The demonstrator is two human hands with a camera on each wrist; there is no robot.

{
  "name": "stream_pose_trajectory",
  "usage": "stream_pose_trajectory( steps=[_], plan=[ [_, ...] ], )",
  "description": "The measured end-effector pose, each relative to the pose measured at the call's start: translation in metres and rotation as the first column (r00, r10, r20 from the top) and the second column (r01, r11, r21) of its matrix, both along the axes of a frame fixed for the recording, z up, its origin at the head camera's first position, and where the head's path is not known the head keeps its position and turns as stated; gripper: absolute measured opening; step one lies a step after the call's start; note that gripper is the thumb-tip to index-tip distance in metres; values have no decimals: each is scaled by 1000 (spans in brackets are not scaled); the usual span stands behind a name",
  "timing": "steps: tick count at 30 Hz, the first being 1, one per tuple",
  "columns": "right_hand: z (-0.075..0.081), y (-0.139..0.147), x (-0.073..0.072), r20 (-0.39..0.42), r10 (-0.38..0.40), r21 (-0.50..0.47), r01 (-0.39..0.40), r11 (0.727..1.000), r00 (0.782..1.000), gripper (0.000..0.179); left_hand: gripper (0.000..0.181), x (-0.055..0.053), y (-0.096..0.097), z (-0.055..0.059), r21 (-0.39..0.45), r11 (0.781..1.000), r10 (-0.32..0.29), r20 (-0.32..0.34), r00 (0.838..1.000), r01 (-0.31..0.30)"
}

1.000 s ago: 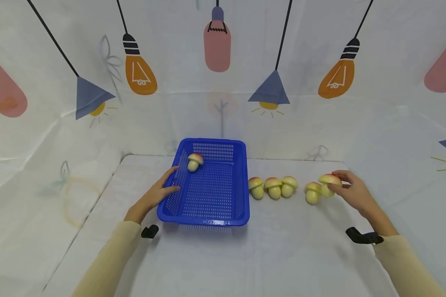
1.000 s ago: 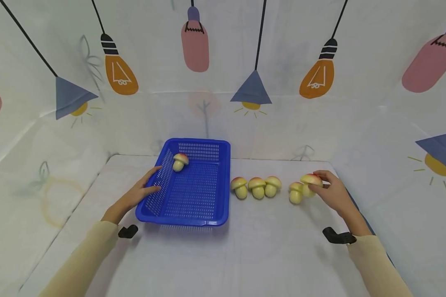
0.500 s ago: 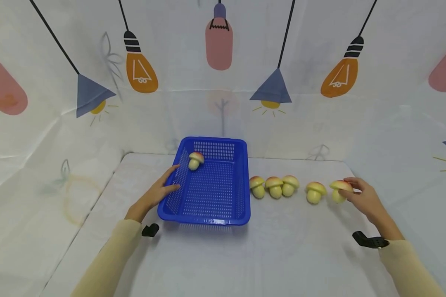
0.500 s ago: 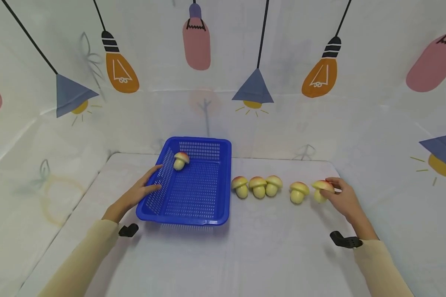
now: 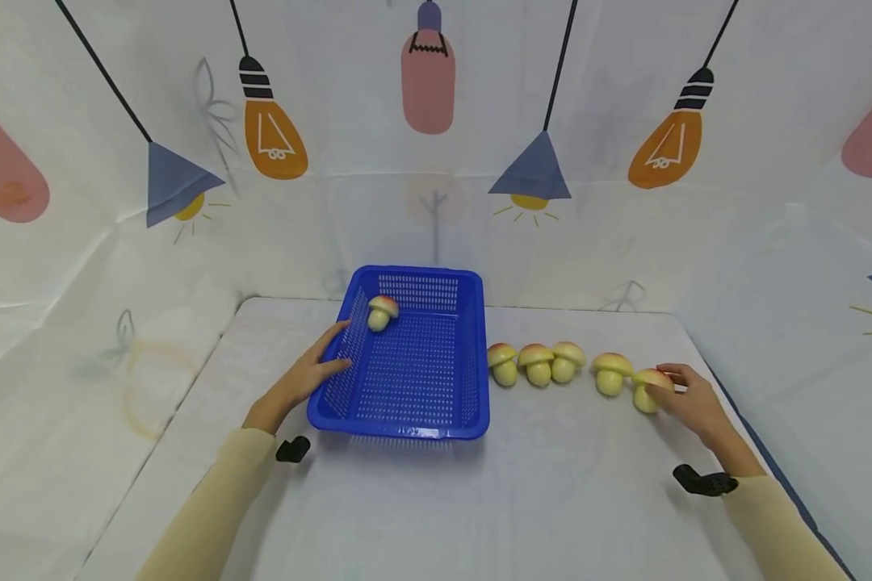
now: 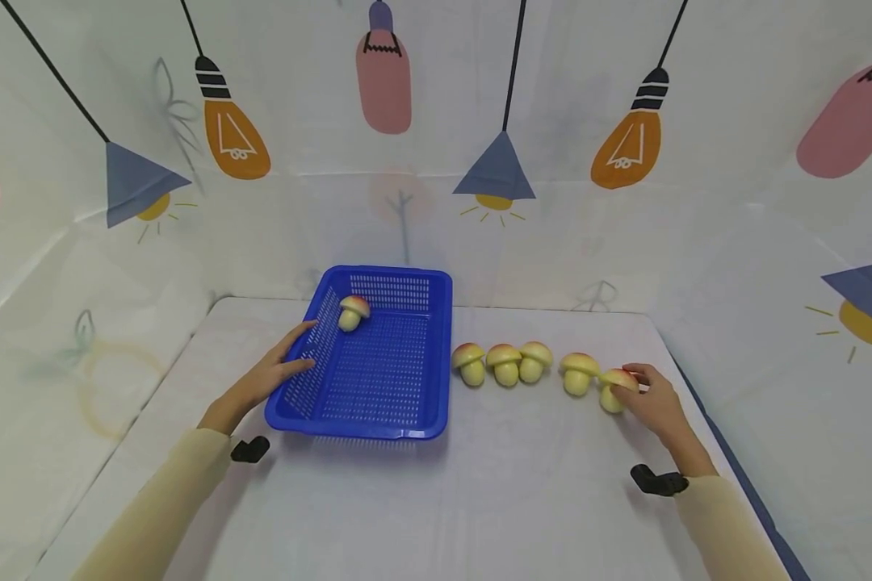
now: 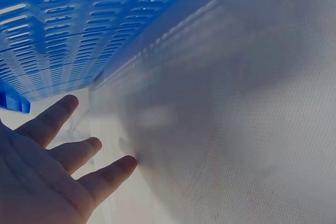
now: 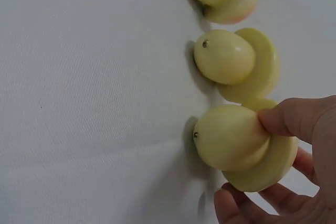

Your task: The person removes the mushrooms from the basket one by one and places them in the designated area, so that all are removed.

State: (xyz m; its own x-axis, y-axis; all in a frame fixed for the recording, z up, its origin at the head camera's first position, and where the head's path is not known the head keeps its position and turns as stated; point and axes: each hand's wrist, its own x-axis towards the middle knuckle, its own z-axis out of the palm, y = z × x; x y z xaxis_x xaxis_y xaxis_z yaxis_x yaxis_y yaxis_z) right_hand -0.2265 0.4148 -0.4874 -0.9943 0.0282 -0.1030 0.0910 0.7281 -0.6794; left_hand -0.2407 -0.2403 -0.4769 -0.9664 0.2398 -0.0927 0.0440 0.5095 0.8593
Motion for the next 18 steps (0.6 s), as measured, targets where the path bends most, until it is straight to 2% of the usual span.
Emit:
stream_pose_trajectory(
  steps=[6,18],
  plan=[
    [-4,-7,-5,-4,-26,-38,26,999,1000,72,76,0,0,-1,-3,1000,3,-5,1000,-3],
    [-3,-20,-18,-6,-83,-26,83,996,996,73,77,1,2,2,18,1000,-1,0,1000,1]
  ],
)
